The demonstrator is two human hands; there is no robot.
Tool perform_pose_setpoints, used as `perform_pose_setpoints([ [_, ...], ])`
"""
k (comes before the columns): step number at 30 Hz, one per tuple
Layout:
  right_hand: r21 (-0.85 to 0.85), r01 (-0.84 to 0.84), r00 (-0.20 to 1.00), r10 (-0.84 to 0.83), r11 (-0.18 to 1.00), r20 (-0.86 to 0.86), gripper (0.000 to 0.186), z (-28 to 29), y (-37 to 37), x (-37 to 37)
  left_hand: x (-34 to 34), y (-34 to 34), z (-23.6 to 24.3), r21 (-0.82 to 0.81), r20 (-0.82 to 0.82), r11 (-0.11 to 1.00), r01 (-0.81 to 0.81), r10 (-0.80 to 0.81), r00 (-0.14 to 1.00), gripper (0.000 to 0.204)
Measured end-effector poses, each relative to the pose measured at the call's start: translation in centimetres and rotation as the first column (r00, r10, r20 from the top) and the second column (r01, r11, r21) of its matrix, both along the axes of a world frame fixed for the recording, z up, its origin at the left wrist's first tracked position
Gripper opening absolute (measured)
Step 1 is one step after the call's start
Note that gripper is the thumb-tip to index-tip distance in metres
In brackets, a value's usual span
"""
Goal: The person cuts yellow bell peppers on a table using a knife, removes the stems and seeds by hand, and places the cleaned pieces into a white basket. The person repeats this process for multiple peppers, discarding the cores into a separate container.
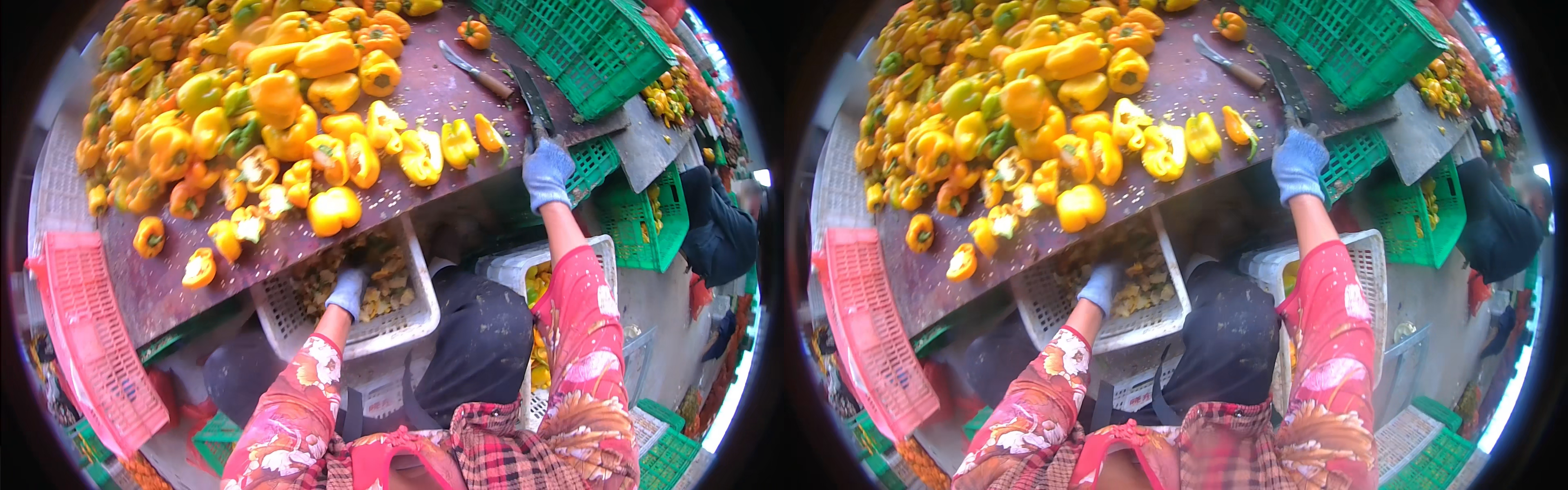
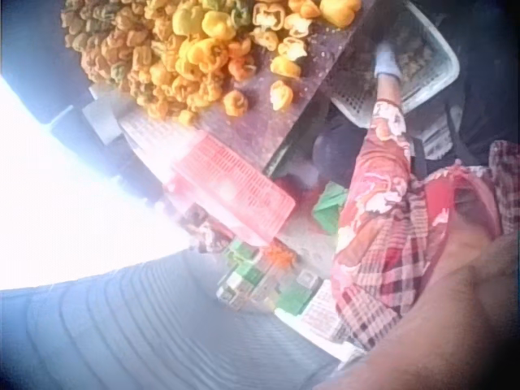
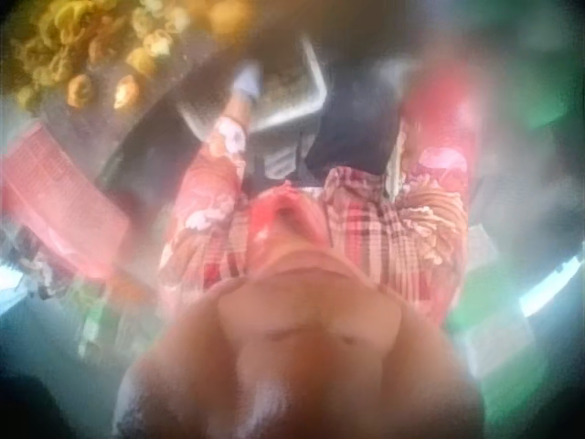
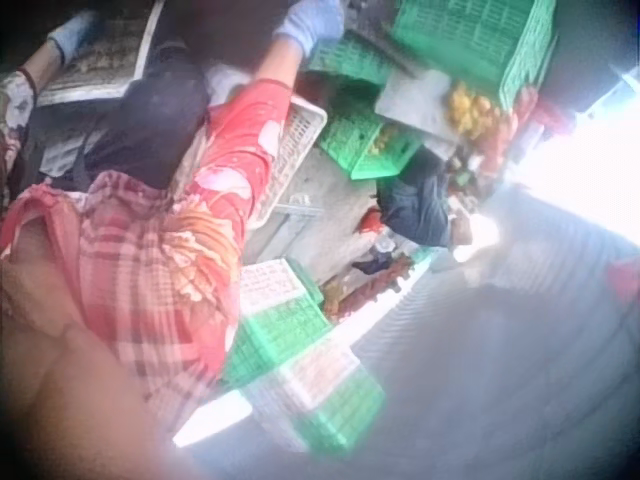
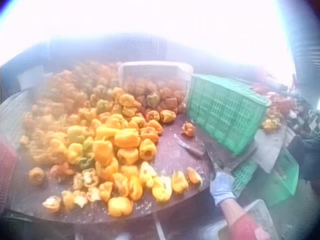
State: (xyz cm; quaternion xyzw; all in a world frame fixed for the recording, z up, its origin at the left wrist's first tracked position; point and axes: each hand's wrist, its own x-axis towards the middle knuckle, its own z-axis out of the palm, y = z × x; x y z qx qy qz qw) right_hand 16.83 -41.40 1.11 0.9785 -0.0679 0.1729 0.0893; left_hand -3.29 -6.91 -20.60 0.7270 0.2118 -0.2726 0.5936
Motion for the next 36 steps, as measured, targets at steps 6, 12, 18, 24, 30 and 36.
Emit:
perform_pose_setpoints([
  [6, -0.010, -0.256, 0.922, 0.247, 0.967, 0.299, 0.040, 2.4, 2.9, -2.0, -3.4, 0.5, 18.1, -0.895, -0.063, 0.379, -0.234, 0.413, 0.909, 0.036],
  [12, 0.928, 0.120, 0.820, 0.562, -0.354, 0.108, 0.042, 9.7, 17.4, -15.3, -5.5, -0.3, 29.7, -0.941, 0.147, 0.334, -0.059, 0.558, 0.817, 0.046],
  [18, 0.268, 0.475, 0.793, 0.540, -0.838, 0.283, 0.049, 5.3, 21.7, -19.7, -8.4, -2.0, 32.0, 0.169, 0.889, 0.910, -0.380, 0.026, 0.458, 0.051],
  [24, 0.405, 0.639, 0.681, 0.726, -0.654, 0.096, 0.043, 5.6, 22.0, -20.4, -9.7, 0.0, 32.2, 0.801, 0.578, 0.574, -0.171, -0.667, 0.470, 0.055],
  [30, 0.884, 0.337, 0.496, 0.859, -0.323, 0.125, 0.037, 4.3, 21.1, -20.9, -9.0, -0.2, 29.4, 0.576, 0.680, 0.815, -0.054, -0.441, 0.586, 0.049],
  [36, 0.915, 0.020, 0.567, 0.758, -0.403, 0.322, 0.023, 3.9, 21.9, -20.7, -9.1, -1.1, 29.6, -0.354, 0.496, 0.926, -0.129, 0.302, 0.814, 0.040],
])
